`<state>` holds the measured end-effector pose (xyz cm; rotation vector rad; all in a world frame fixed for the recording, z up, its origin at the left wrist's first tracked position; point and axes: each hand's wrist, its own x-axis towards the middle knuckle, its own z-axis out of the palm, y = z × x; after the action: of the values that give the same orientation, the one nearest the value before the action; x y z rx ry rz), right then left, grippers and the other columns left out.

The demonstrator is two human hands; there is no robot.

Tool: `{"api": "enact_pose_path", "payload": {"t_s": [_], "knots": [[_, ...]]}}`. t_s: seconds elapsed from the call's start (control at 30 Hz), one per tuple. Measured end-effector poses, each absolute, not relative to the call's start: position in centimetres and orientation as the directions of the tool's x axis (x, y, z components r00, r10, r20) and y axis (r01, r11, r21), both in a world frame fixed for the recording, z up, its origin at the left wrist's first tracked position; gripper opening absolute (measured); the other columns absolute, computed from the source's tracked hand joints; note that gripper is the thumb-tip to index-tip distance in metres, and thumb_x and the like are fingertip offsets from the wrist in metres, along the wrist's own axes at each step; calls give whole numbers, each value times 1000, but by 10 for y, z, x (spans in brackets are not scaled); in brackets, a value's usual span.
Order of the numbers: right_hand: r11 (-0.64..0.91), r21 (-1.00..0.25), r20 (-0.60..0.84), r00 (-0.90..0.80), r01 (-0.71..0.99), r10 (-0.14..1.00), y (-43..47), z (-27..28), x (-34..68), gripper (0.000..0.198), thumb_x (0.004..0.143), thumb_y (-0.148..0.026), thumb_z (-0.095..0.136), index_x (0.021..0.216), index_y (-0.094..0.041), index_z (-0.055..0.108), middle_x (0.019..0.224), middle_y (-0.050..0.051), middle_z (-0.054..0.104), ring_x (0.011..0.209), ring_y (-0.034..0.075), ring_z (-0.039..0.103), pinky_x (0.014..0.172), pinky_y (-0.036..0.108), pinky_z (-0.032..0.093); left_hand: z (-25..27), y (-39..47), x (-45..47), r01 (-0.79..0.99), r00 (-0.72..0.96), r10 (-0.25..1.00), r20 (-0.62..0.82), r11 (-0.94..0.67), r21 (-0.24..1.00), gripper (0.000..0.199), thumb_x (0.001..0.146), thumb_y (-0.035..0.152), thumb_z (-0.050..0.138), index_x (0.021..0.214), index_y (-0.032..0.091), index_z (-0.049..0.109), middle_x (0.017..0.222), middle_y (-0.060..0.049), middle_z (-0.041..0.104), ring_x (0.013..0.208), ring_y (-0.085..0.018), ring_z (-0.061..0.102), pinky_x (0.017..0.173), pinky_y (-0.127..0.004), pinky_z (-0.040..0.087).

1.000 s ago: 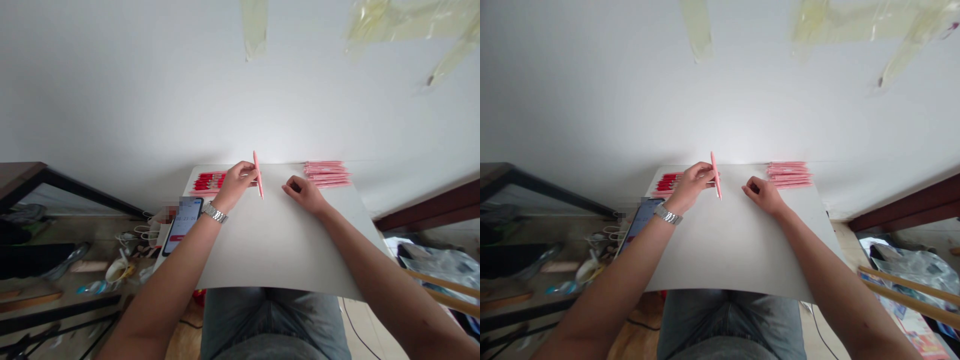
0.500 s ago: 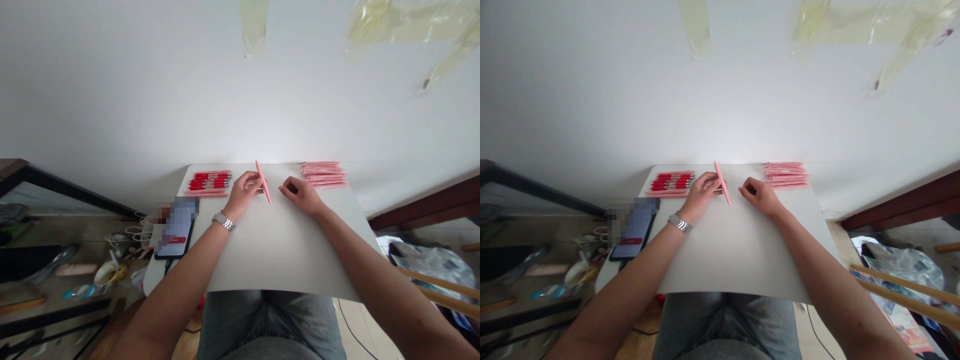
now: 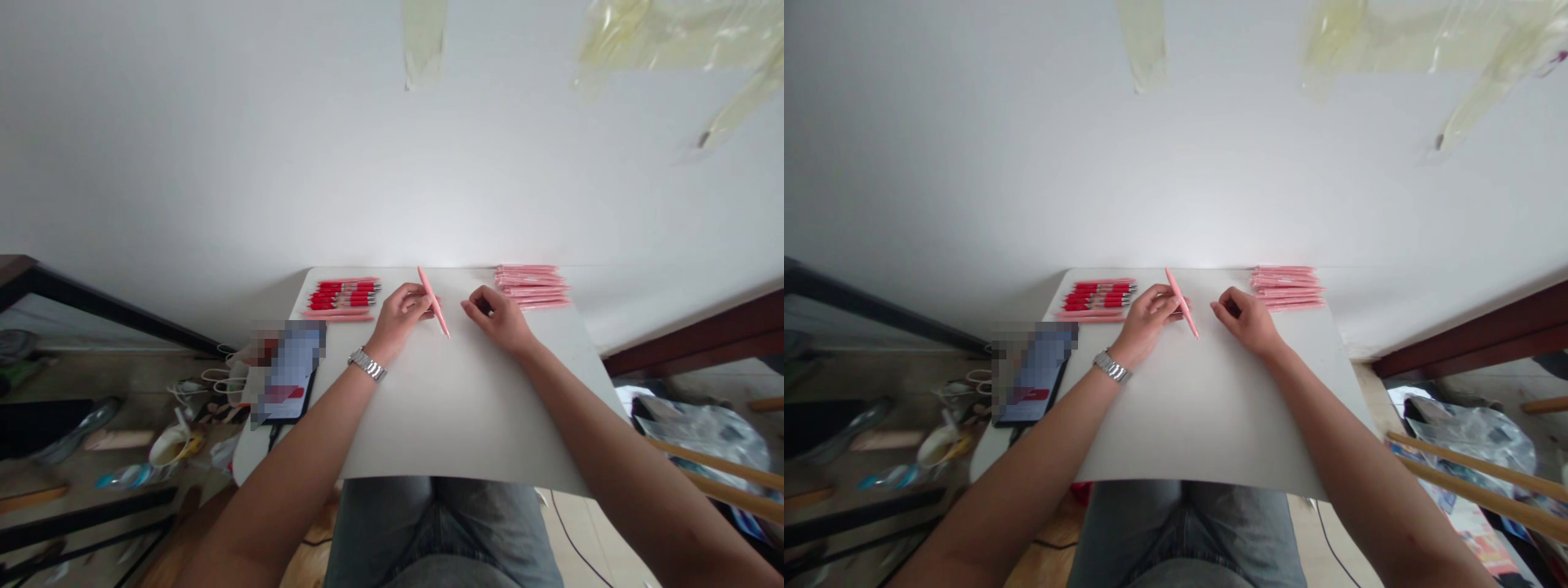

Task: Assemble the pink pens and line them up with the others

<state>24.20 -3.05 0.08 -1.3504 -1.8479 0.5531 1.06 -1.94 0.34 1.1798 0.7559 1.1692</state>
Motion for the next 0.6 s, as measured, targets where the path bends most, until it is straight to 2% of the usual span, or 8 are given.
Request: {"api": "enact_pose_path", "payload": {"t_s": [0.13, 0.3, 0.43, 0.6], "knots": [[358, -751, 341, -138, 555, 930, -35, 6, 237, 36, 98, -57, 57, 87, -23, 58, 74, 3, 63, 68, 17, 56, 63, 31, 44, 3, -20, 11, -295, 274, 955, 111, -27, 955, 34, 86, 47, 79, 101, 20, 66, 104, -9, 77, 104, -22, 74, 98, -43, 59], [403, -770, 323, -243, 495, 915, -44, 9, 228, 36, 99, -57, 56, 97, -22, 65, 85, 6, 71, 76, 20, 64, 72, 33, 51, 6, -21, 12, -258, 290, 949, 124, -47, 965, 33, 88, 48, 78, 101, 19, 67, 109, -11, 78, 105, -22, 73, 97, -41, 58], [405, -775, 302, -279, 485, 912, -49, 9, 221, 33, 100, -54, 57, 101, -23, 68, 91, 6, 75, 79, 20, 66, 73, 33, 51, 8, -22, 11, -228, 307, 941, 143, -73, 971, 31, 91, 47, 75, 102, 19, 67, 115, -12, 77, 105, -22, 73, 95, -39, 58], [405, -748, 303, -273, 525, 913, -49, 6, 217, 32, 99, -52, 58, 98, -23, 69, 87, 5, 74, 74, 19, 64, 70, 32, 49, 7, -21, 11, -230, 308, 942, 133, -62, 971, 33, 89, 48, 76, 100, 19, 67, 112, -12, 77, 104, -22, 73, 94, -38, 58]]}}
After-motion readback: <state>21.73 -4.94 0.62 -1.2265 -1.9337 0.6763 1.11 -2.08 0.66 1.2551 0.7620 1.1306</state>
